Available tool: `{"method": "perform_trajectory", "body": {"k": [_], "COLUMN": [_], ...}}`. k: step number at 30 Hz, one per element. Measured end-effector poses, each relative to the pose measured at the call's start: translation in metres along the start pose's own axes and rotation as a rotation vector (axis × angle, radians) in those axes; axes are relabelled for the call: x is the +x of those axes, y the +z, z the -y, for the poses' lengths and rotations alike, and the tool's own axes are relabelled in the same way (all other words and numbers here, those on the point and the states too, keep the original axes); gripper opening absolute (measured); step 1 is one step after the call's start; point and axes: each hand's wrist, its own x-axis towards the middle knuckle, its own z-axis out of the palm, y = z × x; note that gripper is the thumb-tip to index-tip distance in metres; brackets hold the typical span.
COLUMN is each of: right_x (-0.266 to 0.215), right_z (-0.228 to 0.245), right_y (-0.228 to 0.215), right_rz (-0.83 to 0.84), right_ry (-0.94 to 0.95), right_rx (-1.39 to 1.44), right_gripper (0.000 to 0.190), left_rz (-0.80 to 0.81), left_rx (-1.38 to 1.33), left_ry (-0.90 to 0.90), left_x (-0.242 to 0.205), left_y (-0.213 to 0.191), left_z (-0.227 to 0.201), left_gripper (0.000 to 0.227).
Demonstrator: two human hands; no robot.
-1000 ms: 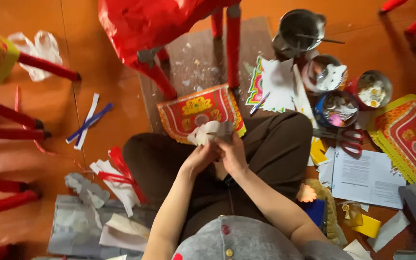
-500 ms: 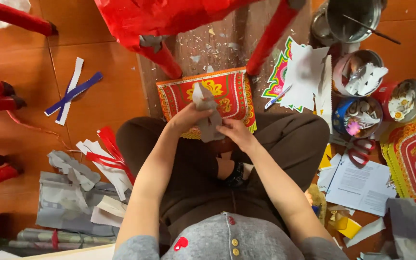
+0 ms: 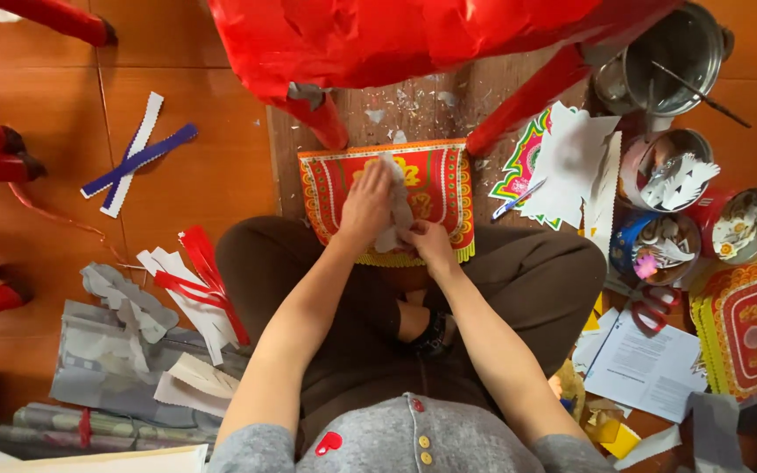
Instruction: Decorating paper-mache horses by gluing on colorful paper patterns and manes.
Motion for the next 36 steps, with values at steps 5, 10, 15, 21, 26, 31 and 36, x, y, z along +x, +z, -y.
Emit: {"method": "perform_trajectory", "body": {"k": [5, 10, 15, 21, 26, 31, 36], "right_x": [0.021, -0.004, -0.036, -0.025, -0.046, 0.007, 0.073], "right_z": [-0.036, -0.005, 0.007, -0.079, -0.050, -0.027, -0.054], "right_y": [-0.003, -0.002, 0.017, 0.027, 0.013, -0.040, -0.083], "right_rz": [0.021, -0.127, -0.037, -0.178, 0.073, -0.379, -0.579], "right_ry": [0.001, -0.254, -0.381, -0.893, -0.692, -0.591, -0.311], "right_rx": [-0.076, -0.398, -0.186, -1.352, -0.889, -0.839, -0.629], "right_gripper": [0.031, 0.040, 0.037, 0.053, 0.039, 0.022, 0.061], "left_rz": [0.058, 0.035, 0.086, 0.020, 0.209, -0.054, -0.256], "left_rx": [0.069, 0.115, 0.142, 0.161, 0.109, 0.232, 0.206], "left_ry": [0.182, 0.176, 0.174, 0.196, 0.084, 0.161, 0.372], "left_x": [-0.013, -0.019, -0.019, -0.020, -0.018, -0.027, -0.058], "left_y": [0.031, 0.048, 0.047, 0.042, 0.030, 0.018, -0.007], "left_z": [0.011, 0.017, 0.020, 0.022, 0.021, 0.011, -0.017], "left_gripper": [0.053, 0.051, 0.056, 0.056, 0.060, 0.043, 0.025]}}
